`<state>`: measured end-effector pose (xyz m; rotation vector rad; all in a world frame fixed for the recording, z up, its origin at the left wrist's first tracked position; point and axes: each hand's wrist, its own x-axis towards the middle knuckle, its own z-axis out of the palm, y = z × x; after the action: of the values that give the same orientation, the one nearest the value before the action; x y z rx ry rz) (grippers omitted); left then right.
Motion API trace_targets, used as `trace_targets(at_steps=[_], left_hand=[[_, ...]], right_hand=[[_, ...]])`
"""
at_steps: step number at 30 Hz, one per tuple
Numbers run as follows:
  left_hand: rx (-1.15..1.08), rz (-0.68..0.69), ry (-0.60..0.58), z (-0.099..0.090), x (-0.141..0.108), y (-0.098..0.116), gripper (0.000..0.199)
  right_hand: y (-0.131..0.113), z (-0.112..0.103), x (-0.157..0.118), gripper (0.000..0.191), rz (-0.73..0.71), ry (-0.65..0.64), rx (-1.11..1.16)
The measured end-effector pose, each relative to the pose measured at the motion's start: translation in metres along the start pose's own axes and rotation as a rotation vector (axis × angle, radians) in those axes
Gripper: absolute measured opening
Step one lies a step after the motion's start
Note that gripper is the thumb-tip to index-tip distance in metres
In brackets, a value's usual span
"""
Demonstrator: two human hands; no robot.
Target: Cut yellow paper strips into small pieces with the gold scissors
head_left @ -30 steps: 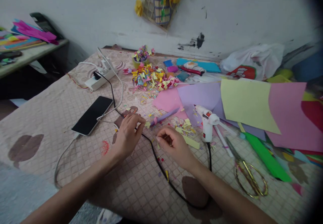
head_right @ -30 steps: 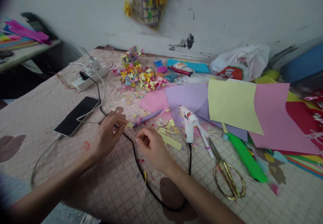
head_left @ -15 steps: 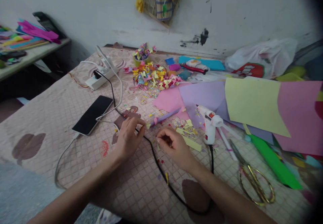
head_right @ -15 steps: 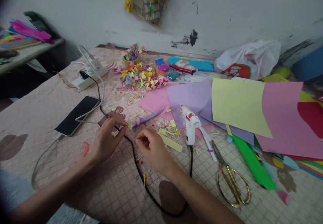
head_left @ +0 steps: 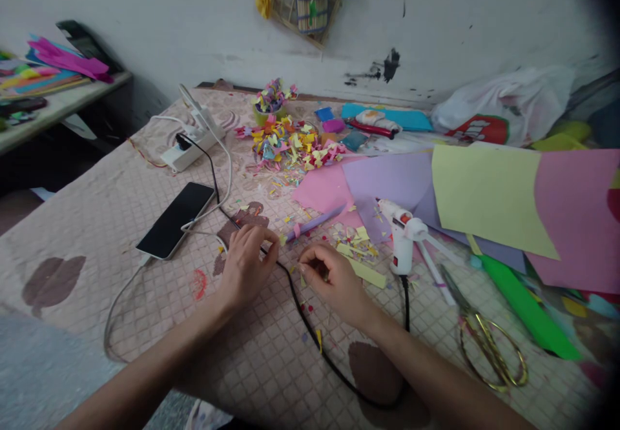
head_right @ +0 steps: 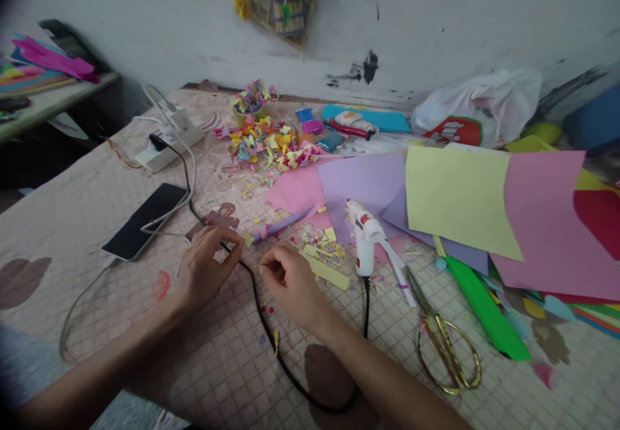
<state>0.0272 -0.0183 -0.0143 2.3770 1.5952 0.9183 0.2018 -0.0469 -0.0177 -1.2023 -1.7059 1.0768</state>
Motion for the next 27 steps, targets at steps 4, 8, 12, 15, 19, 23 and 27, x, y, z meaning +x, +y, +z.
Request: trace_targets(at_steps=[4, 8, 12, 15, 19, 23, 27], left_hand=[[0.008, -0.002, -0.014, 0.0003, 0.0002, 0.0003, 0.007], [0.024, 0.009, -0.02, 0.0006, 0.0002, 0.0012, 0.006], [0.041, 0.023, -0.026, 0.001, 0.0004, 0.0014, 0.007], [0.053, 0.028, -0.022, 0.0011, 0.0008, 0.0013, 0.007], [0.069, 0.019, -0.021, 0.0021, 0.0007, 0.0001, 0.008], [0.056, 0.003, -0.011, 0.0032, 0.0011, -0.0013, 0.007], [0.027, -0.018, 0.005, 0.0029, 0.0021, -0.0011, 0.007]], right_hand=[[-0.0015, -0.0005, -0.0004, 0.012, 0.001, -0.004, -0.006], [-0.0012, -0.0006, -0.0009, 0.012, -0.004, 0.003, -0.001], [-0.0015, -0.0008, -0.0009, 0.011, -0.006, 0.002, -0.004], [-0.0025, -0.0014, -0.0009, 0.012, -0.003, -0.004, -0.008], [-0.0027, -0.0018, -0.0012, 0.012, 0.001, -0.007, -0.012], [-0.0015, -0.0012, -0.0012, 0.011, 0.0, -0.007, -0.006], [-0.0009, -0.0007, -0.0012, 0.012, 0.002, -0.007, -0.024]])
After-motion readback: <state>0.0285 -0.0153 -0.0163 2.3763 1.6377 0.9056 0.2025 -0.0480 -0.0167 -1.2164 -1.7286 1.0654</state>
